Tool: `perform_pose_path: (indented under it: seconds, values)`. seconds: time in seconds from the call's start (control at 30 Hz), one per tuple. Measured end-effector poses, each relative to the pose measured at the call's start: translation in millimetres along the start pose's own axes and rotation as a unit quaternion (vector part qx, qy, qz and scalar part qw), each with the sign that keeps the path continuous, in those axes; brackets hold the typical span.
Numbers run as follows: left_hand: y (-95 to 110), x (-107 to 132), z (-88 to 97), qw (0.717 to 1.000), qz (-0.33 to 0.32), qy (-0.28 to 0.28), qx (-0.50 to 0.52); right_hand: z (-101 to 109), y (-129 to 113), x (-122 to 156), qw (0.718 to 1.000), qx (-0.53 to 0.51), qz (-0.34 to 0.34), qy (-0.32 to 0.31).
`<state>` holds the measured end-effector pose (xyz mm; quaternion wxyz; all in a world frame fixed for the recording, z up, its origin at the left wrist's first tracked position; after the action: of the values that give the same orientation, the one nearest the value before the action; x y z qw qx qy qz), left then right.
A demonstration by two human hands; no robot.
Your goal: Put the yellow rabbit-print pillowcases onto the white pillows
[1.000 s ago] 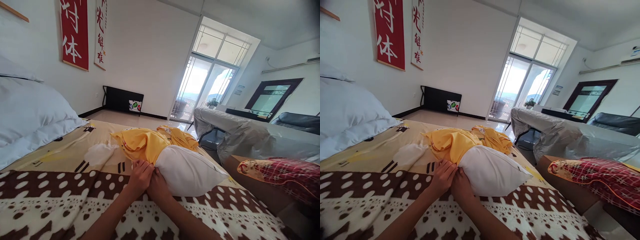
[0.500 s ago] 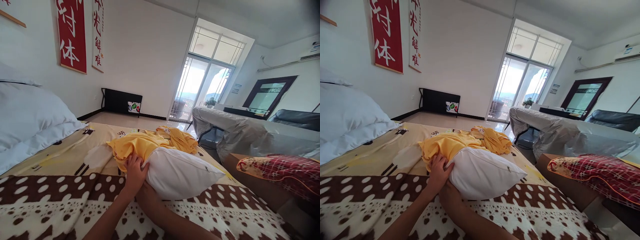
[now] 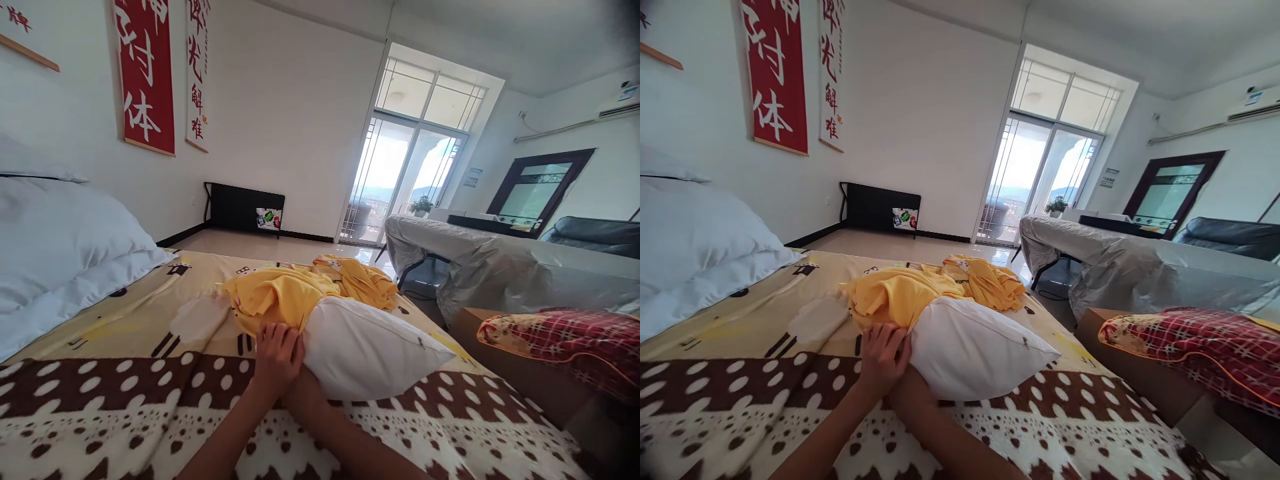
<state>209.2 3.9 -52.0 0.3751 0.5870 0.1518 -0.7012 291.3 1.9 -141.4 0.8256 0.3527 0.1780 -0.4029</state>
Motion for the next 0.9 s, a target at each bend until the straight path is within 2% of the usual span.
perform_pose_path:
  seconds: [0.1,0.2,0.3,0.37,0.47,0.6,0.77,0.83,0.9]
  values:
    - [-4,1,-4.1,0.999,-0.021,-0.032,0.004,26,24,-5,0.998,0.041,0.024,0.034]
    - [-16,5,-13.2,0.998,-0.036,-0.043,0.033,58,55,-15,0.998,0.047,-0.028,0.009]
    - [-28,5,-21.1,0.996,0.011,-0.028,0.083,79,78,-19,0.996,0.047,-0.079,-0.016]
    - [-34,4,-24.2,0.992,0.056,-0.034,0.111,84,83,-17,0.995,0.045,-0.089,-0.021]
    - [-39,1,-27.0,0.985,0.086,-0.067,0.132,81,77,-13,0.995,0.043,-0.083,-0.022]
    - [-48,4,-32.5,0.981,0.099,-0.101,0.13,74,56,-10,0.997,0.034,-0.059,-0.027]
    - [-57,10,-37.7,0.98,0.122,-0.111,0.113,73,40,-11,0.998,0.028,-0.042,-0.036]
    - [-57,11,-37.5,0.979,0.132,-0.109,0.109,73,38,-8,0.999,0.032,-0.037,-0.025]
    - [-56,10,-37.2,0.978,0.142,-0.109,0.108,74,34,-3,0.999,0.041,-0.009,0.012]
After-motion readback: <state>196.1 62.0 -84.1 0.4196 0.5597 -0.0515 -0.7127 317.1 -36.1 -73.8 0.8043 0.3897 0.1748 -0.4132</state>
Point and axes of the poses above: each hand's wrist, its own x-axis away from the middle knuckle, its own z-axis out of the back of the hand, y = z × x, the point moved 2 cm from there along -x, towards the middle knuckle, and after that the axes turned 9 degrees about z, right-handed, at the moved point
